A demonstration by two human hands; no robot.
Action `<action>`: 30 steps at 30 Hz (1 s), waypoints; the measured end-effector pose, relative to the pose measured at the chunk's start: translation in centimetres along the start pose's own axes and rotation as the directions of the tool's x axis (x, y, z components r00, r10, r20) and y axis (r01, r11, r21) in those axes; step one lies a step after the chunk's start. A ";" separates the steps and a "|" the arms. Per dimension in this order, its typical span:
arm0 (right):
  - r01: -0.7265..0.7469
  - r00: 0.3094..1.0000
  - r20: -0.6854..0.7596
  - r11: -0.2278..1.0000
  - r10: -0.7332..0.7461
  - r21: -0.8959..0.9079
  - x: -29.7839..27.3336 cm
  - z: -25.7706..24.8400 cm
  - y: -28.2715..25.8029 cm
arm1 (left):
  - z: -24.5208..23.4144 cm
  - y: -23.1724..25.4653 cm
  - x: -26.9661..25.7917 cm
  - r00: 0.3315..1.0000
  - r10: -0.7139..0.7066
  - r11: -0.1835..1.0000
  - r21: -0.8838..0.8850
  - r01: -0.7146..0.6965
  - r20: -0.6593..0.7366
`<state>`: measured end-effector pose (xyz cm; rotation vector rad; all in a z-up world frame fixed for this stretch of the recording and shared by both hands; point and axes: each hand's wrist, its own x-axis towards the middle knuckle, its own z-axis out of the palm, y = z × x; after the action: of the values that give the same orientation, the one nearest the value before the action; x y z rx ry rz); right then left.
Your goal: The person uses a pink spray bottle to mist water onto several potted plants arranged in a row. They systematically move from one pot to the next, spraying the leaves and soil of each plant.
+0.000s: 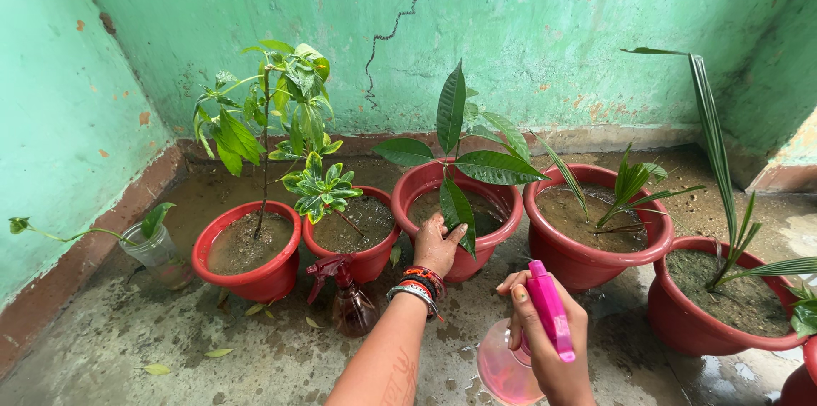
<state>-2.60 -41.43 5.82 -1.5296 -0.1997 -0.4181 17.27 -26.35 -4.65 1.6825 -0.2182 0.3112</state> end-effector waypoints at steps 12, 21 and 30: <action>-0.011 0.999 0.051 1.000 0.012 -0.022 -0.1 -0.1 0.9 | 0.0 0.0 -0.1 1.000 0.008 1.000 0.016 -0.008 -0.006; -0.050 0.999 0.010 0.996 0.051 -0.078 -0.1 -0.6 1.1 | 0.0 0.4 0.0 0.999 -0.041 0.996 0.072 0.043 -0.028; -0.061 0.998 -0.032 0.994 0.058 -0.093 0.0 -1.2 1.3 | 0.0 2.1 -0.5 0.992 -0.126 0.980 -0.154 0.126 0.010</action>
<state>-2.23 -42.65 4.56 -1.6167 -0.1126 -0.4074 16.09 -26.62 -2.86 1.5351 -0.1319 0.1940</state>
